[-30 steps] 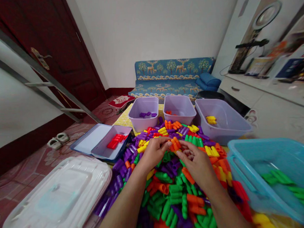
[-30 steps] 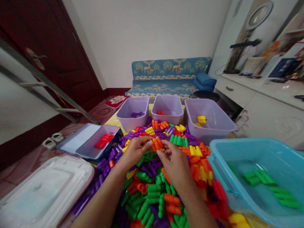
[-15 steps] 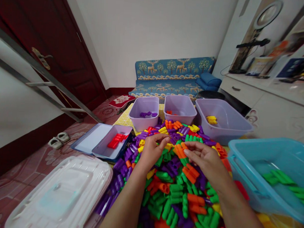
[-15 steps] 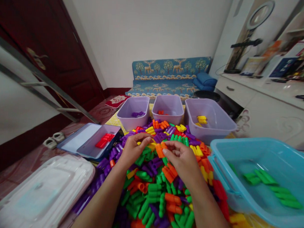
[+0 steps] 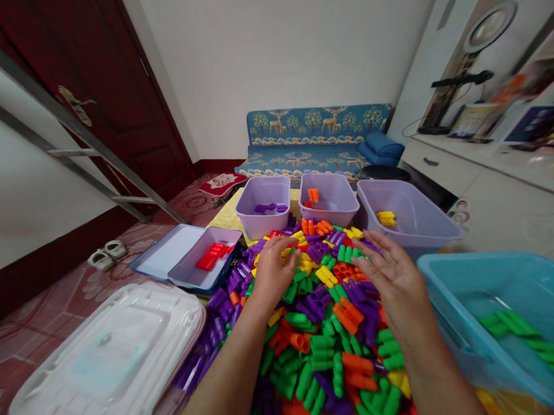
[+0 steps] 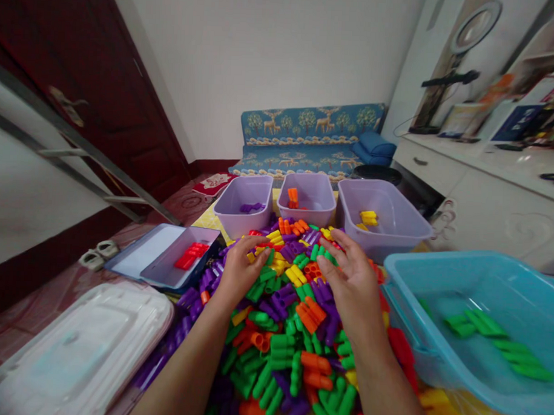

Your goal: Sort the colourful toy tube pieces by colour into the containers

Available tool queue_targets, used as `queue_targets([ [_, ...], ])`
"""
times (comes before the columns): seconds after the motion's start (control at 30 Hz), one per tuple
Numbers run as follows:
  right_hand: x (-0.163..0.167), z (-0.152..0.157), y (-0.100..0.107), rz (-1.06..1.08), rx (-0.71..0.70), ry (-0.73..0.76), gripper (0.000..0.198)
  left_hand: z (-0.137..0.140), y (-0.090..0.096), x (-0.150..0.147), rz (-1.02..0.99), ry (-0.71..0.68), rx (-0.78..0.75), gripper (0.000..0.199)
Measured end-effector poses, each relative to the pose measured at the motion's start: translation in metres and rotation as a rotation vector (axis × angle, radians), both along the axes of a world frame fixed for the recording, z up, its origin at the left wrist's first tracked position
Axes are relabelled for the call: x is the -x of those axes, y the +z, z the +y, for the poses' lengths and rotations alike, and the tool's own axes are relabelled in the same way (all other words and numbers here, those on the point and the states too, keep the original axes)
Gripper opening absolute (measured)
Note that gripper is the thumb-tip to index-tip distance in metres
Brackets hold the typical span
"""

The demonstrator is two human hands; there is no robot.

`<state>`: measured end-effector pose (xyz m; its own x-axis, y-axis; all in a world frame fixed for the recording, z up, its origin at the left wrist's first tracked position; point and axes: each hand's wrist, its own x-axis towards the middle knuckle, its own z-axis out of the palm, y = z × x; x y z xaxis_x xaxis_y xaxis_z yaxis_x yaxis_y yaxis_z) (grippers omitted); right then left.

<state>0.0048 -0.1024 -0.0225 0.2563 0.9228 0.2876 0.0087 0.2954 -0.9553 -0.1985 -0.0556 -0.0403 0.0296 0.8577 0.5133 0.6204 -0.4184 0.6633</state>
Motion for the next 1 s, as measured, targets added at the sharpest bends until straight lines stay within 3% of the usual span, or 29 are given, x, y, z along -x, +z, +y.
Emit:
queue_targets([
  [0.17, -0.017, 0.006, -0.016, -0.568, 0.101, -0.113, 0.04, -0.004, 0.003, 0.001, 0.185, 0.132, 0.044, 0.025],
  [0.3, -0.027, -0.001, -0.008, -0.943, 0.278, -0.058, 0.028, -0.006, 0.008, 0.003, 0.215, 0.088, 0.179, 0.024],
  [0.4, -0.023, -0.005, -0.004, -1.094, 0.263, -0.019, 0.028, -0.007, 0.009, 0.004, 0.2, 0.037, 0.209, 0.024],
  [0.57, -0.001, -0.004, -0.013, -1.123, 0.164, 0.063, 0.044, -0.011, 0.011, 0.003, 0.166, -0.161, 0.279, 0.033],
  [0.73, 0.018, -0.003, -0.018, -1.053, 0.056, 0.147, 0.044, -0.013, 0.012, 0.003, 0.164, -0.274, 0.284, 0.039],
  [1.0, 0.029, 0.0, -0.027, -0.654, 0.03, 0.193, 0.043, -0.01, 0.005, 0.001, 0.051, -0.324, 0.212, 0.047],
])
